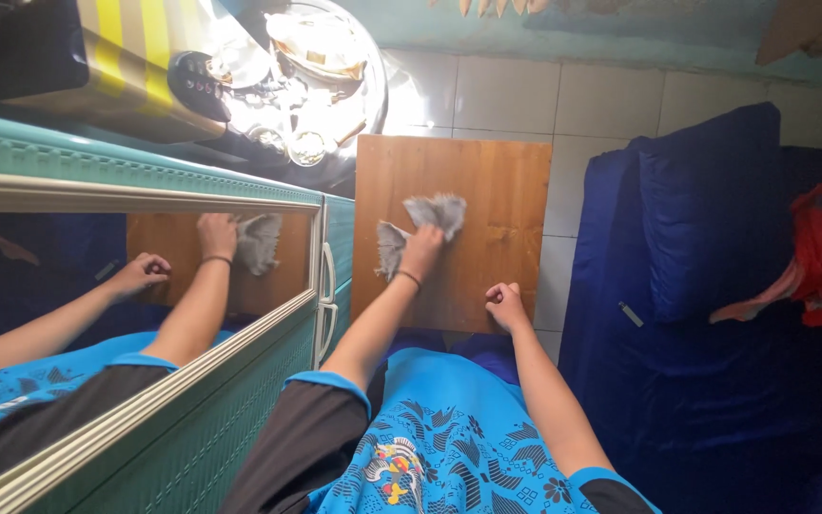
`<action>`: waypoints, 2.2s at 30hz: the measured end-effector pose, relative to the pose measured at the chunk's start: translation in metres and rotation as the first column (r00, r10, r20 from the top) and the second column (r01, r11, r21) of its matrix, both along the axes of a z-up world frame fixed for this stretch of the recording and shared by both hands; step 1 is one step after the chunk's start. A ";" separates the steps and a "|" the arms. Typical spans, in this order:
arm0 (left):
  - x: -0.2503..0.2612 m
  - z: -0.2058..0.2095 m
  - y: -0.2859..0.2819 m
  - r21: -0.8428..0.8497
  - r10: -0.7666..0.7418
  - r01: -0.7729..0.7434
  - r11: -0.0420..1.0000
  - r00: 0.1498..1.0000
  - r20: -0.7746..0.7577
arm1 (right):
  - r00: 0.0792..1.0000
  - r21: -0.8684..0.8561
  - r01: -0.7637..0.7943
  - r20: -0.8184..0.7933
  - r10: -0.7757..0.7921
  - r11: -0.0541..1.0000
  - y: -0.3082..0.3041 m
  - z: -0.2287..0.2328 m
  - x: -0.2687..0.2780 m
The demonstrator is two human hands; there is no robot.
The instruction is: The person wipes a small wooden table with a gray cloth. They fold the cloth, then repeatedly wipe the table surface in circular and back-and-forth motions, occasionally refolding the cloth to use a clean side.
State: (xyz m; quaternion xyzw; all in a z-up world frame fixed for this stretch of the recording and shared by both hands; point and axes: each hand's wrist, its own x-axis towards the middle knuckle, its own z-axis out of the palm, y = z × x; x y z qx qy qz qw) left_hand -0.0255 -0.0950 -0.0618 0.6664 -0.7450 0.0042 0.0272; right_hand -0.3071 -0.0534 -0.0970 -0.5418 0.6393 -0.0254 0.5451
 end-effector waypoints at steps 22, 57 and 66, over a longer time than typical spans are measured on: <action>-0.001 0.003 0.025 0.084 0.139 -0.125 0.989 0.973 -0.185 | 0.997 0.047 -0.032 -0.065 0.035 0.998 0.002 -0.037 0.000; 0.020 -0.004 -0.016 0.231 0.305 -0.280 0.932 0.949 -0.080 | 0.998 0.068 -0.054 -0.019 0.055 0.996 -0.008 -0.048 -0.006; -0.004 0.013 0.001 0.312 0.316 -0.277 0.909 0.945 -0.084 | 0.999 0.035 0.004 -0.039 -0.002 0.999 0.008 -0.074 -0.007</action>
